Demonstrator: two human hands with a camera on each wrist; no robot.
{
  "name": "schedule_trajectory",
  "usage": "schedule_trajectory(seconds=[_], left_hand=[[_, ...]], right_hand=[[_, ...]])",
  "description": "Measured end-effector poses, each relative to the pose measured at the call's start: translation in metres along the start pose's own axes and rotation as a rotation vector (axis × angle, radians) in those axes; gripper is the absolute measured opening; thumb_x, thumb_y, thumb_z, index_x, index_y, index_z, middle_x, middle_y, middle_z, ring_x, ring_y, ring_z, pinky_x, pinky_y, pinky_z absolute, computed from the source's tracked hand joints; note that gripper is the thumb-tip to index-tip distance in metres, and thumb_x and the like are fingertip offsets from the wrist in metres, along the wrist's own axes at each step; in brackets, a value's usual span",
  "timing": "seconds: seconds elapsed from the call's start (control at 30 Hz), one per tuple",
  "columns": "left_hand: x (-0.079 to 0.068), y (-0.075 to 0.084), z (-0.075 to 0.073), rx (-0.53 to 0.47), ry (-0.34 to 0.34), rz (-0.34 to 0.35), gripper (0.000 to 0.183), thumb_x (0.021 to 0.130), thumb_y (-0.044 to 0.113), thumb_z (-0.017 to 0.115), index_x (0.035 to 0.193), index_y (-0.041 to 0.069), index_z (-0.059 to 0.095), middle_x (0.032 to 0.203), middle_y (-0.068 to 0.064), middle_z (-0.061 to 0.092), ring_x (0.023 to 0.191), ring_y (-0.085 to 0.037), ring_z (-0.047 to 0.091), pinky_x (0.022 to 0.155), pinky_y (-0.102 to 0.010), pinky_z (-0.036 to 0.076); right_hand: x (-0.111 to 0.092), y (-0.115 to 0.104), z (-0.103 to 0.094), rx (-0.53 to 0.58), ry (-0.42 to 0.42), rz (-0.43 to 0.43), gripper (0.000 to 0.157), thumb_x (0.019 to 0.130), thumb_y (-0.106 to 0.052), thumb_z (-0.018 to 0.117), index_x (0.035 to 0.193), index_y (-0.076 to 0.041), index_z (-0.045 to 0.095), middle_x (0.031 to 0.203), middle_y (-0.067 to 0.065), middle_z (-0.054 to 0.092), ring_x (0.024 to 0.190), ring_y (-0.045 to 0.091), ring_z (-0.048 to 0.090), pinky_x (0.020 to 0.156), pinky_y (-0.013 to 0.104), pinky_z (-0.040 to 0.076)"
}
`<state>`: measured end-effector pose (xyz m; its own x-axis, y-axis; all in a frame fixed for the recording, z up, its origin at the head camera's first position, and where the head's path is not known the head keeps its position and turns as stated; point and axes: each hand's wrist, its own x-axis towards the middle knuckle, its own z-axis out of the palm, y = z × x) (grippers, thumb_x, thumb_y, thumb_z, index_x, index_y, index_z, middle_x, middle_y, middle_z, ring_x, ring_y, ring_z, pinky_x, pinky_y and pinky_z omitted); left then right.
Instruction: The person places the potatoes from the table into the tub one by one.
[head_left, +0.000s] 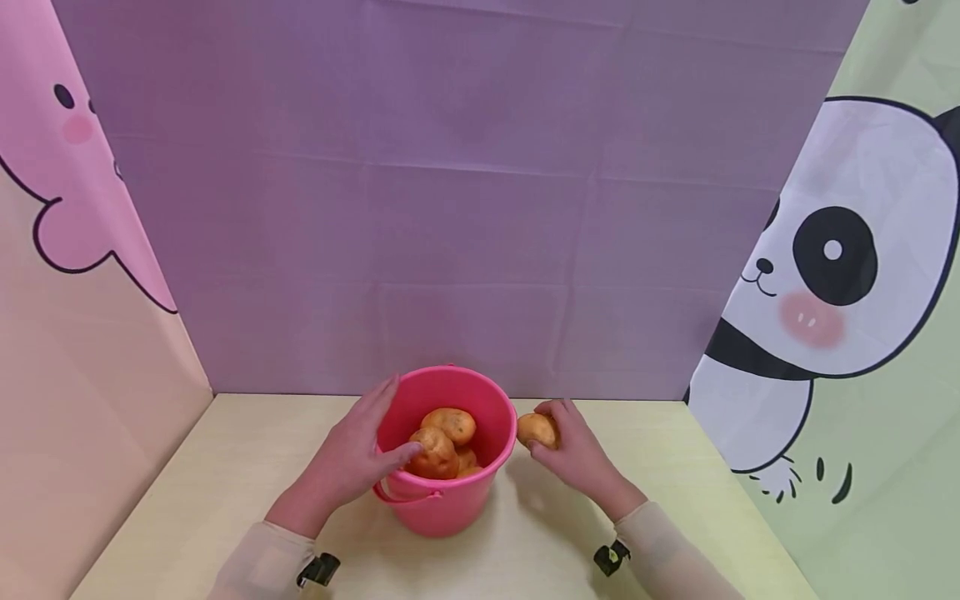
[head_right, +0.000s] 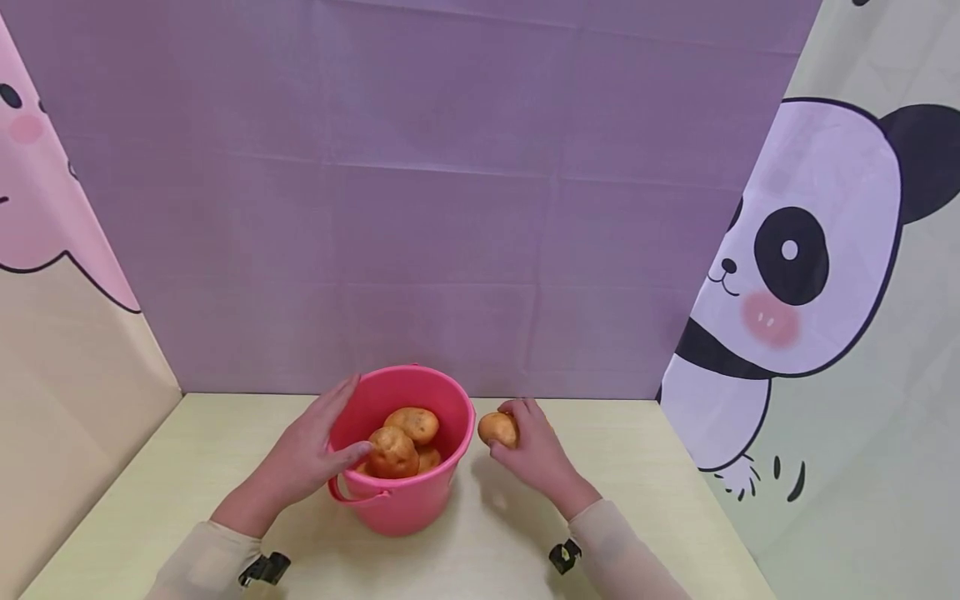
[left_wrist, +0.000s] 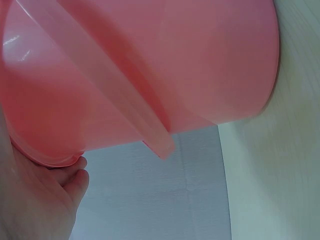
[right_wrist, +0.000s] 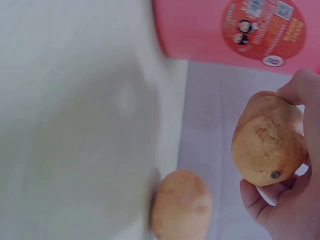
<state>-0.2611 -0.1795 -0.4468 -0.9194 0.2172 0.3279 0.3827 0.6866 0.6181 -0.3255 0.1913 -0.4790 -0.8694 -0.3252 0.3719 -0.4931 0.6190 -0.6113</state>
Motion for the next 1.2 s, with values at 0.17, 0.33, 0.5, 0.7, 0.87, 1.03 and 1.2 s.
schedule_trajectory(seconds=[0.17,0.33,0.5,0.7,0.87,1.03,1.2], left_hand=[[0.0,0.0,0.0,-0.003,-0.003,0.0,0.117,0.088,0.048,0.091,0.177,0.01,0.024,0.178,-0.017,0.031,0.159,-0.047,0.035,0.098,-0.064,0.062],[0.001,-0.001,0.0,0.0,0.005,0.01,0.116,0.089,0.047,0.091,0.177,0.009,0.025,0.178,-0.017,0.031,0.159,-0.047,0.035,0.1,-0.064,0.061],[0.0,-0.001,0.001,0.006,0.007,0.017,0.116,0.089,0.05,0.089,0.177,0.01,0.025,0.178,-0.017,0.031,0.159,-0.047,0.035,0.1,-0.065,0.061],[0.0,-0.001,0.0,0.007,0.007,0.019,0.116,0.089,0.051,0.089,0.177,0.01,0.025,0.178,-0.017,0.031,0.159,-0.047,0.035,0.099,-0.065,0.061],[0.0,-0.002,0.0,0.011,0.008,0.026,0.114,0.091,0.054,0.087,0.176,0.009,0.025,0.178,-0.017,0.032,0.159,-0.047,0.035,0.1,-0.065,0.061],[0.0,0.0,0.0,0.007,0.0,0.018,0.115,0.09,0.052,0.088,0.176,0.009,0.025,0.178,-0.018,0.031,0.159,-0.047,0.034,0.101,-0.065,0.06],[-0.001,0.0,0.001,-0.016,0.0,0.003,0.115,0.09,0.049,0.089,0.176,0.009,0.025,0.177,-0.018,0.031,0.158,-0.048,0.035,0.098,-0.065,0.062]], right_hand=[[0.008,-0.009,-0.009,0.011,0.026,-0.001,0.043,0.092,-0.013,0.081,0.131,-0.01,0.064,0.119,0.004,0.059,0.103,0.02,0.058,0.082,0.031,0.059],[0.015,-0.02,-0.019,0.05,0.035,-0.024,0.046,0.091,-0.01,0.078,0.134,-0.008,0.061,0.122,0.005,0.06,0.107,0.023,0.059,0.086,0.035,0.06],[0.02,-0.027,-0.026,0.051,0.042,-0.064,0.047,0.092,-0.008,0.078,0.135,-0.007,0.06,0.124,0.006,0.059,0.108,0.022,0.059,0.089,0.037,0.06],[0.025,-0.036,-0.032,0.081,0.045,-0.085,0.047,0.094,-0.007,0.077,0.136,-0.008,0.059,0.126,0.005,0.059,0.11,0.023,0.059,0.09,0.038,0.061],[0.029,-0.045,-0.033,0.099,0.06,-0.121,0.048,0.093,-0.006,0.078,0.136,-0.007,0.059,0.126,0.006,0.06,0.111,0.024,0.059,0.089,0.039,0.061],[0.036,-0.055,-0.034,0.085,0.066,-0.182,0.048,0.092,-0.006,0.079,0.136,-0.008,0.06,0.127,0.006,0.06,0.11,0.023,0.059,0.087,0.036,0.062],[0.041,-0.064,-0.032,0.104,0.054,-0.238,0.049,0.091,-0.004,0.079,0.136,-0.009,0.06,0.128,0.004,0.06,0.112,0.022,0.058,0.086,0.034,0.062]])
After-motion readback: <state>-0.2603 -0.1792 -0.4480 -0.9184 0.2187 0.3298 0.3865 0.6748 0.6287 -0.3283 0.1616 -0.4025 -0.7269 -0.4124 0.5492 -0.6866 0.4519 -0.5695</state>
